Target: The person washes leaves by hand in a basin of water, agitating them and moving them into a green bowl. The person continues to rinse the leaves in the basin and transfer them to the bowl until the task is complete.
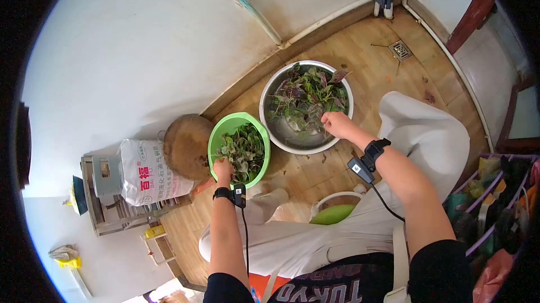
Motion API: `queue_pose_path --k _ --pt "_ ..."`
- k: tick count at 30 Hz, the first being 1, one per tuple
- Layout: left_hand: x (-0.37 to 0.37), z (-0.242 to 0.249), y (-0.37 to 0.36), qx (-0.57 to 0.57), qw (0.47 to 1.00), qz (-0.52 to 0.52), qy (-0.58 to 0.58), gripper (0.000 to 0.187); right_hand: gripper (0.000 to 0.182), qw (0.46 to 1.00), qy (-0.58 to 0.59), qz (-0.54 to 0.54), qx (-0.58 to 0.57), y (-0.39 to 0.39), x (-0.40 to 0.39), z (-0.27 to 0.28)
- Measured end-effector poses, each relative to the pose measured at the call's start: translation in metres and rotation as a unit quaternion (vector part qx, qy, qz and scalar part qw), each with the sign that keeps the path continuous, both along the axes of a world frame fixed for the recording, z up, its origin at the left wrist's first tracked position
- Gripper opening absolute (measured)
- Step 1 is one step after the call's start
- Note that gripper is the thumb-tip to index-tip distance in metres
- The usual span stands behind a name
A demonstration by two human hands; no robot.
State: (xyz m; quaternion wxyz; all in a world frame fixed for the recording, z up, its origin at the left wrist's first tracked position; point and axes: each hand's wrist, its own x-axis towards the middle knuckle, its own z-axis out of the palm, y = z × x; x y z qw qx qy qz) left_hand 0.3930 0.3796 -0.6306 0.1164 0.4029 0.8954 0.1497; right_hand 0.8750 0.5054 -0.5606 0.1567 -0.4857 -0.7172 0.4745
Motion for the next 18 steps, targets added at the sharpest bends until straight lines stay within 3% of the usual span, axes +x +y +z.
queue_pose_path --k 1,2,4,8,12,14,16,18 --pt "0.005 0.001 0.002 0.075 0.997 0.022 -0.004 0.022 0.02 1.0 -0.006 -0.008 0.002 0.0 0.004 -0.005" --pt "0.024 0.021 0.011 0.078 0.997 0.019 -0.003 0.022 0.02 1.0 -0.005 -0.011 0.005 0.0 0.007 -0.006" --pt "0.065 0.062 0.026 0.117 0.978 0.082 -0.152 0.022 0.02 0.998 -0.05 -0.028 0.017 -0.002 0.013 -0.009" --pt "0.109 0.049 0.055 0.122 0.919 0.025 -0.373 0.024 0.019 0.997 -0.062 -0.039 0.014 -0.005 0.02 -0.034" --pt "0.153 0.009 0.078 0.034 0.915 -0.058 -0.397 0.034 0.015 0.995 -0.095 0.009 0.019 -0.008 0.024 -0.069" --pt "0.171 -0.042 0.078 0.081 0.913 -0.11 -0.384 0.032 0.017 0.99 -0.137 0.033 -0.018 -0.001 0.013 -0.066" --pt "0.204 -0.011 0.073 0.072 0.913 -0.085 -0.393 0.039 0.018 0.99 -0.128 0.041 -0.033 0.009 -0.003 -0.079" --pt "0.217 -0.005 0.068 -0.114 0.943 -0.205 -0.238 0.05 0.02 0.984 -0.143 0.092 -0.058 0.023 -0.022 -0.094"
